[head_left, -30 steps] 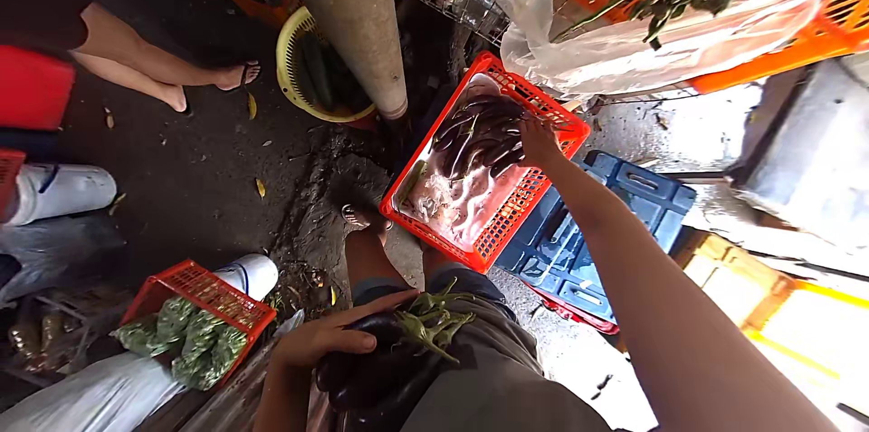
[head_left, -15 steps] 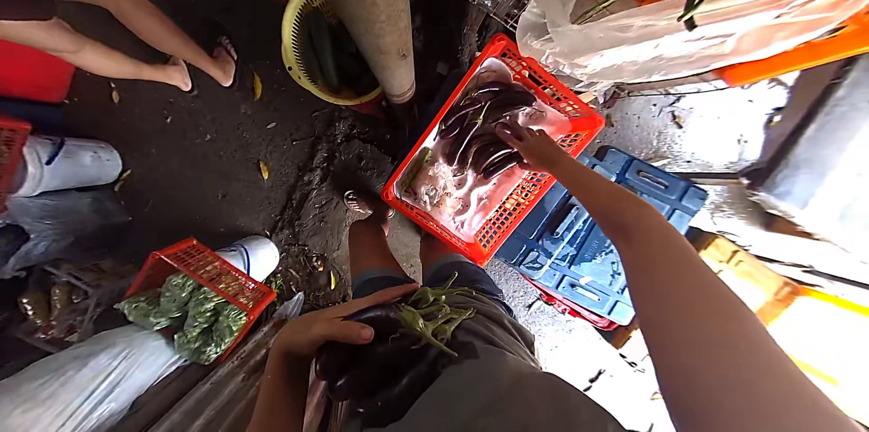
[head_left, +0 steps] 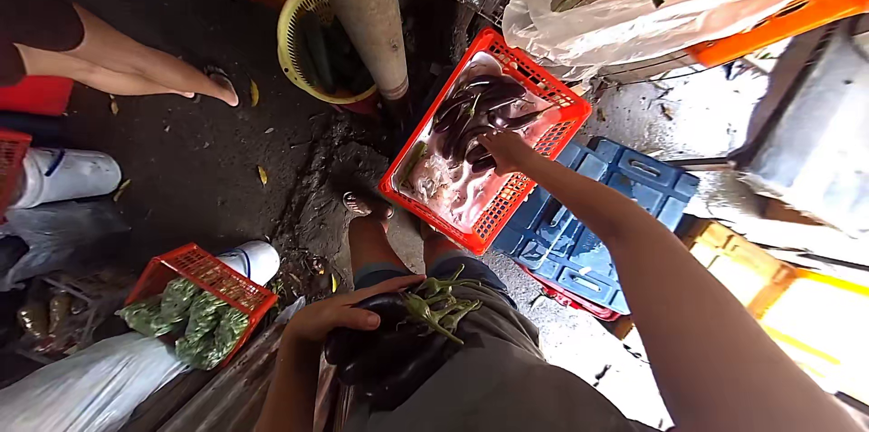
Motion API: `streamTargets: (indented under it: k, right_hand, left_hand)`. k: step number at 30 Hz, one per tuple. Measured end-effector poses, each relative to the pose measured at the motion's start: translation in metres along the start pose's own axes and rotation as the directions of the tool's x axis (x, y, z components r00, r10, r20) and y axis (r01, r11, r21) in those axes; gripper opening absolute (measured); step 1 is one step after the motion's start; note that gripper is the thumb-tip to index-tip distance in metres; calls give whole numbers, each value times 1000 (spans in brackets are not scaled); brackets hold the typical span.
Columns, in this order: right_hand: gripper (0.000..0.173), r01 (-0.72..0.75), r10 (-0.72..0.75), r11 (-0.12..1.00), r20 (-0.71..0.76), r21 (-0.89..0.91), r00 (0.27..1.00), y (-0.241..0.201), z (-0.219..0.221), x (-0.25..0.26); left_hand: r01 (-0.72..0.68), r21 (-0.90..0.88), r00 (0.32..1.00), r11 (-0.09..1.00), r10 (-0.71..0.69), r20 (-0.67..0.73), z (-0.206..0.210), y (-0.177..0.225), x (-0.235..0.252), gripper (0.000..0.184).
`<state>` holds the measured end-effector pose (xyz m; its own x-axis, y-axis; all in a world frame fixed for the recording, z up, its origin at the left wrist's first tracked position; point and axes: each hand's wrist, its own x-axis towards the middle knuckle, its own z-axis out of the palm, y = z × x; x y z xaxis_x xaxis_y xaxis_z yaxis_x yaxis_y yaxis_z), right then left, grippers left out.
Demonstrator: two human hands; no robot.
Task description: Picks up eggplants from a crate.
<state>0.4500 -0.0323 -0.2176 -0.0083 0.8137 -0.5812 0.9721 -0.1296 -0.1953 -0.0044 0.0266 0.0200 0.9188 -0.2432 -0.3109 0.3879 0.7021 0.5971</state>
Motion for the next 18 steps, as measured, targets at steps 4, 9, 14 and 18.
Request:
streamTargets:
  k: [4,9,14,18]
  right_hand:
    - [114,-161,178,980,-149,120,973,33,-6,-9]
    - [120,-268,276,957,-67,108,959,66,5,4]
    - [146,-378,379,920,7,102,925,69,4,11]
    - [124,-240,243,970,120,-46,963,65,-27,7]
  left_hand:
    - [-32,27,999,999,33,-32,5,-7,-11,88]
    - [-58,-55,993,997,52,-105,12,-14,-26,80]
    - [-55,-61,973,997,40,-228,18,-34,-41,87]
    - [-121,-100,968,988,95,-233,32,-22,-43,76]
